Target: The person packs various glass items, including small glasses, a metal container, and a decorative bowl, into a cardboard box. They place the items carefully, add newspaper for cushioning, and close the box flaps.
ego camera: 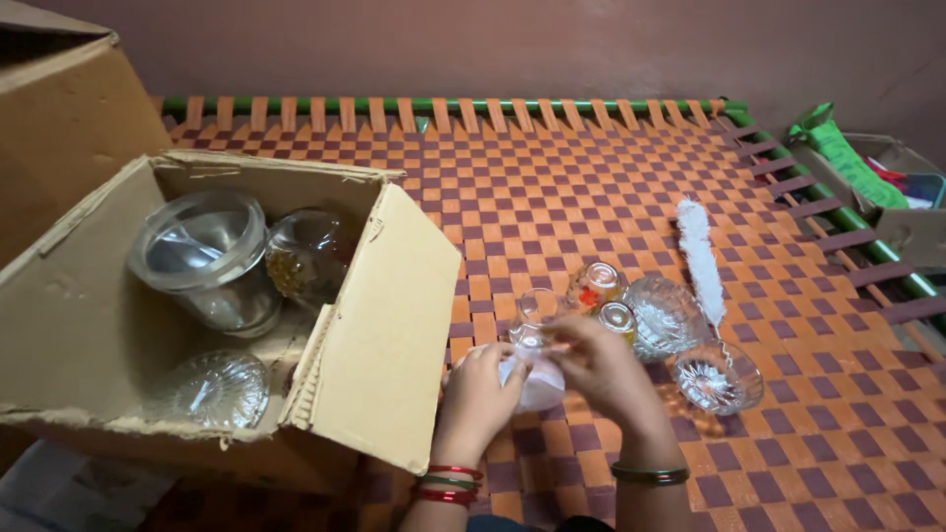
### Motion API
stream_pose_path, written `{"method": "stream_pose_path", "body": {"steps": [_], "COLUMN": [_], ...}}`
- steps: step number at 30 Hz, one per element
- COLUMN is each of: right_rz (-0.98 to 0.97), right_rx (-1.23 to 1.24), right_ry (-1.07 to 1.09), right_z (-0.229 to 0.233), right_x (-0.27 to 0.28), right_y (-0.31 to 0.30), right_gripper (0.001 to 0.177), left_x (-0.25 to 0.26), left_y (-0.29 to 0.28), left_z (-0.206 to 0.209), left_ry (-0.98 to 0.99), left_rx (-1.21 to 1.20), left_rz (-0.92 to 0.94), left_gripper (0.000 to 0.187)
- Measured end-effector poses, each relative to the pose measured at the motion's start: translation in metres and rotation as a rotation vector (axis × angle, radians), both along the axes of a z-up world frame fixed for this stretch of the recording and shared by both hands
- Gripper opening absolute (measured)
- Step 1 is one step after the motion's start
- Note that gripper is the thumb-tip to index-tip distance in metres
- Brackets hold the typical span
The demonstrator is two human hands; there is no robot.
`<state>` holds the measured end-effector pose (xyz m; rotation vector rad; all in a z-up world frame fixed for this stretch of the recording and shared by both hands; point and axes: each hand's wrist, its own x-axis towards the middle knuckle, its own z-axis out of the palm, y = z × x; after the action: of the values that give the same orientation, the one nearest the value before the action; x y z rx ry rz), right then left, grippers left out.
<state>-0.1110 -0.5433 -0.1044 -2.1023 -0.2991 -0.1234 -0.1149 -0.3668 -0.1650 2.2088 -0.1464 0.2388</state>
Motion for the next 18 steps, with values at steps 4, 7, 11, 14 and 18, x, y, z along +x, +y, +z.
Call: {"method": "stream_pose_path", "body": {"steps": [4, 7, 11, 14, 18], "right_rz": [-0.448, -0.640, -0.644, -0.604, -0.505], "right_rx": [-0.290, -0.555, -0.620, -0.573, -0.443], "right_ry": [-0.199, -0.174, 0.020, 0.105, 0.107], "right_z": [0.006, 0.002, -0.002, 0.002, 0.004], "right_x": [-0.002, 0.000, 0.003, 0.003, 0.003], "right_y": [-0.018, -0.027, -0.027, -0.023, -0.018], "right_gripper": [0.048, 0.071, 0.081, 0.079, 0.077], "left_x": [-0.004, -0.005, -0.006, -0.005, -0.006], "left_y": [0.003, 0.004, 0.004, 0.006, 0.004], "left_z": [0.003, 0.010, 0.014, 0.013, 0.012], "left_ry": [0.081, 0.059, 0.060, 0.050, 0.014], "left_rx": [0.141, 0.138, 0.120, 0.097, 0.095], "left_rz": [-0.028, -0.040, -0.062, -0.080, -0.086], "left_gripper": [0.042, 0.043, 0.042, 0.043, 0.043]}}
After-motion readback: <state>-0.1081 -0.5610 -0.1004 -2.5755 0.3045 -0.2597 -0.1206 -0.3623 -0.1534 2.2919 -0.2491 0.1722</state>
